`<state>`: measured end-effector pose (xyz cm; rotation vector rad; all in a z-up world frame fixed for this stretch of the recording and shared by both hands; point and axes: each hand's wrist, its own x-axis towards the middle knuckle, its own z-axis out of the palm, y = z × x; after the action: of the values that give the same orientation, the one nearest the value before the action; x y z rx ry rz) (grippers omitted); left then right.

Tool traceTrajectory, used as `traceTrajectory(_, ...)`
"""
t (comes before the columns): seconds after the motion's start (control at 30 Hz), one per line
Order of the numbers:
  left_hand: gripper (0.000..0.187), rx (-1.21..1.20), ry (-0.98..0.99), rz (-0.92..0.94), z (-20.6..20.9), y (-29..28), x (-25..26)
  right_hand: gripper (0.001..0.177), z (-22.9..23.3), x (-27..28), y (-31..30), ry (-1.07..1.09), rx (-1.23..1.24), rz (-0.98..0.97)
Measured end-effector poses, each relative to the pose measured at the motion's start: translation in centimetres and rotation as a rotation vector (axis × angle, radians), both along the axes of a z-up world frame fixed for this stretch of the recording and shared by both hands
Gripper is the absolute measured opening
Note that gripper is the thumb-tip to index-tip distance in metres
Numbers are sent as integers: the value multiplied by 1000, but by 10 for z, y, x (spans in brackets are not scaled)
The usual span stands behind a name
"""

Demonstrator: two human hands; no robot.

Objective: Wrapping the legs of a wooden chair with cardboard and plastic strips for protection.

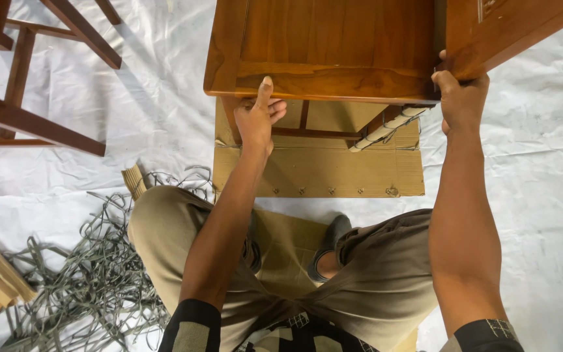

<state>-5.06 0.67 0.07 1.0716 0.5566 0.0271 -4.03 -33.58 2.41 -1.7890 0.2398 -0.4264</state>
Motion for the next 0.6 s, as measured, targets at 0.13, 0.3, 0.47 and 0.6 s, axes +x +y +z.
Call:
traceTrajectory(0.13, 49, 8, -46, -101, -4, 6, -15, 29, -10, -9, 10, -93, -69, -79)
traceTrajectory(0.3, 22, 20, -235, -111, -34, 7, -28, 36, -34, -30, 35, -339, -244, -224)
traceTrajectory(0.47, 16, 151, -142, -105, -82, 0, -28, 52, -89, -60, 83, -88, -228, -412)
traceTrajectory(0.6, 18, 201, -160, -171, -97, -2, -48, 42, -156, -83, 138, -238, -150, -381)
